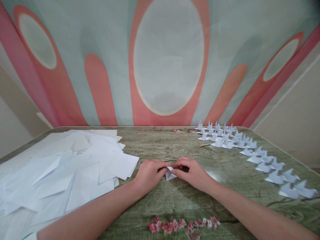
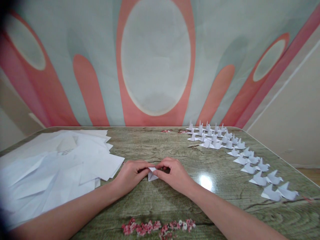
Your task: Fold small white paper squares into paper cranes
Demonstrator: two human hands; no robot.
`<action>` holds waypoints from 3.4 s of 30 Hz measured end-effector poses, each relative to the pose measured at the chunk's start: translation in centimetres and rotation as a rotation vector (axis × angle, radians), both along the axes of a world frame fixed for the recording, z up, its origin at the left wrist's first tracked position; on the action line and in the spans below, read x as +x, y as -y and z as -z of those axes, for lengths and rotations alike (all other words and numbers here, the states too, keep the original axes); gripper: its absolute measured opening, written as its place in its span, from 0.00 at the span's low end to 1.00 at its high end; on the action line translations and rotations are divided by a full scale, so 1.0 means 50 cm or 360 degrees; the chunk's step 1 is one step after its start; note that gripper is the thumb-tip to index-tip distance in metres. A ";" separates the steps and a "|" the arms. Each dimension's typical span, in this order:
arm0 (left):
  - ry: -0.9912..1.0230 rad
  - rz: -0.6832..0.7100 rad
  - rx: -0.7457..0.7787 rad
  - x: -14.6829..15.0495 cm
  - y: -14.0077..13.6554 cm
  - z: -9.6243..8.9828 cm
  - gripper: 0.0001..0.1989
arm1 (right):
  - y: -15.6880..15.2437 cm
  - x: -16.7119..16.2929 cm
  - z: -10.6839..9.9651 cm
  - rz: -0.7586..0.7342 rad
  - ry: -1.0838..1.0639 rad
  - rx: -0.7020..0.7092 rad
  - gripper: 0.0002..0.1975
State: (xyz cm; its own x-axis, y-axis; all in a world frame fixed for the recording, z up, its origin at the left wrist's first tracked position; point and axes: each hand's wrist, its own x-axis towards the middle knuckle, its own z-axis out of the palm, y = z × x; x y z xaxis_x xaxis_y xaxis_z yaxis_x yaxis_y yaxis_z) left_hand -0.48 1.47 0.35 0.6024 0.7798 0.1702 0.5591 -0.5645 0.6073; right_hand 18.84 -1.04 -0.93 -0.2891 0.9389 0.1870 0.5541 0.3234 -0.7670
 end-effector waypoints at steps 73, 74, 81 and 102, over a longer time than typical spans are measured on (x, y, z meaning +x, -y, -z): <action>0.0148 0.0078 0.0047 0.004 0.003 0.000 0.12 | 0.011 -0.001 0.004 0.0033 0.0087 0.0230 0.06; 0.0147 0.0078 0.0048 0.004 0.003 0.001 0.12 | 0.011 -0.002 0.005 0.0037 0.0092 0.0230 0.06; 0.0143 0.0086 0.0047 0.005 0.003 0.001 0.12 | 0.009 -0.001 0.005 0.0046 0.0082 0.0222 0.07; -0.0009 0.0015 0.0138 0.010 0.008 0.004 0.09 | 0.015 -0.003 0.012 0.0055 0.0345 0.0521 0.10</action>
State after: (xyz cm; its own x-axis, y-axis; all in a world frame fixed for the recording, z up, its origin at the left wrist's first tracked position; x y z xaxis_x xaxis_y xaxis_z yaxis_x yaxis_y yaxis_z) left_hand 0.02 1.07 0.15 0.6105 0.7568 0.2336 0.5568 -0.6199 0.5530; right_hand 18.68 -1.77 -1.53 -0.3244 0.8493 0.4164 0.7067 0.5102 -0.4901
